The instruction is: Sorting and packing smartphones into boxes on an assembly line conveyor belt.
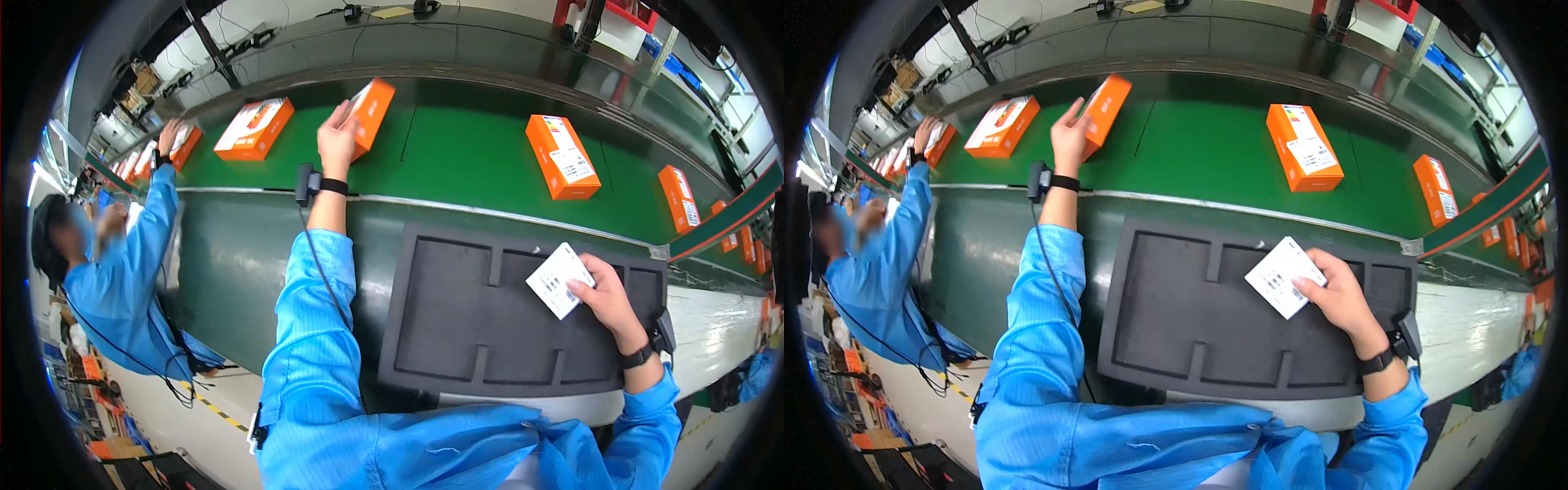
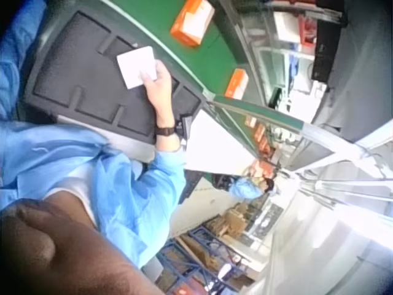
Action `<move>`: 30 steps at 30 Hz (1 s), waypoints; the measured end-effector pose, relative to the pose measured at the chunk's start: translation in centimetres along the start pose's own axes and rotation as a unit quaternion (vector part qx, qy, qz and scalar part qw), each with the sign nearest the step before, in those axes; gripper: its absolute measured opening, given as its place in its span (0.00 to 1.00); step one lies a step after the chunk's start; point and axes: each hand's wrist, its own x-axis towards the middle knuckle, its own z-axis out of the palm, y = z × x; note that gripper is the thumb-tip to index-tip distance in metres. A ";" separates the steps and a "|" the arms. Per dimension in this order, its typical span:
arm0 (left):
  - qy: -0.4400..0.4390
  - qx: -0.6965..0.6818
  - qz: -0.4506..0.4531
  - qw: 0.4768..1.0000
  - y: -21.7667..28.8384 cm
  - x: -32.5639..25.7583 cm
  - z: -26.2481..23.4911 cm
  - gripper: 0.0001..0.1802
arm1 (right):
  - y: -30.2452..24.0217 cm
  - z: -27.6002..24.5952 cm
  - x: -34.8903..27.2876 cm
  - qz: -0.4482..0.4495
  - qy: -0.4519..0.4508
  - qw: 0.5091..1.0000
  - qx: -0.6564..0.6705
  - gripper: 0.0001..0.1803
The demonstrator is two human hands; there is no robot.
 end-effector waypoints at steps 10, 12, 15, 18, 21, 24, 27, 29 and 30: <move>0.126 0.108 0.061 0.984 2.5 -11.0 -2.2 0.23 | -9.4 -2.1 -2.0 0.019 0.090 0.990 -0.110 0.12; 0.042 0.257 0.111 0.959 0.8 -10.7 -2.0 0.39 | -13.8 -1.7 0.6 -0.040 0.069 0.979 -0.189 0.12; -0.038 0.212 0.027 0.976 2.0 -10.9 -1.0 0.50 | -17.1 1.4 8.1 -0.084 0.032 0.971 -0.222 0.11; -0.038 0.199 0.051 0.978 3.8 -12.1 0.3 0.46 | -15.5 4.1 15.8 -0.085 0.009 0.972 -0.219 0.12; -0.055 0.193 0.043 0.979 3.9 -12.5 0.6 0.39 | -11.1 6.5 23.9 -0.102 -0.001 0.970 -0.223 0.16; -0.043 0.198 0.010 0.979 3.5 -12.4 -0.5 0.34 | -8.2 9.2 30.3 -0.113 -0.001 0.953 -0.282 0.21; -0.069 0.198 0.001 0.978 4.4 -12.2 -0.3 0.32 | -6.2 8.7 33.8 -0.191 0.009 0.920 -0.343 0.24; -0.062 0.187 -0.012 0.980 3.6 -12.4 -1.0 0.32 | -6.9 10.5 33.4 -0.157 0.025 0.913 -0.377 0.25; -0.059 0.175 -0.019 0.983 3.5 -12.4 -1.1 0.33 | -7.7 10.8 32.7 -0.123 0.048 0.903 -0.409 0.27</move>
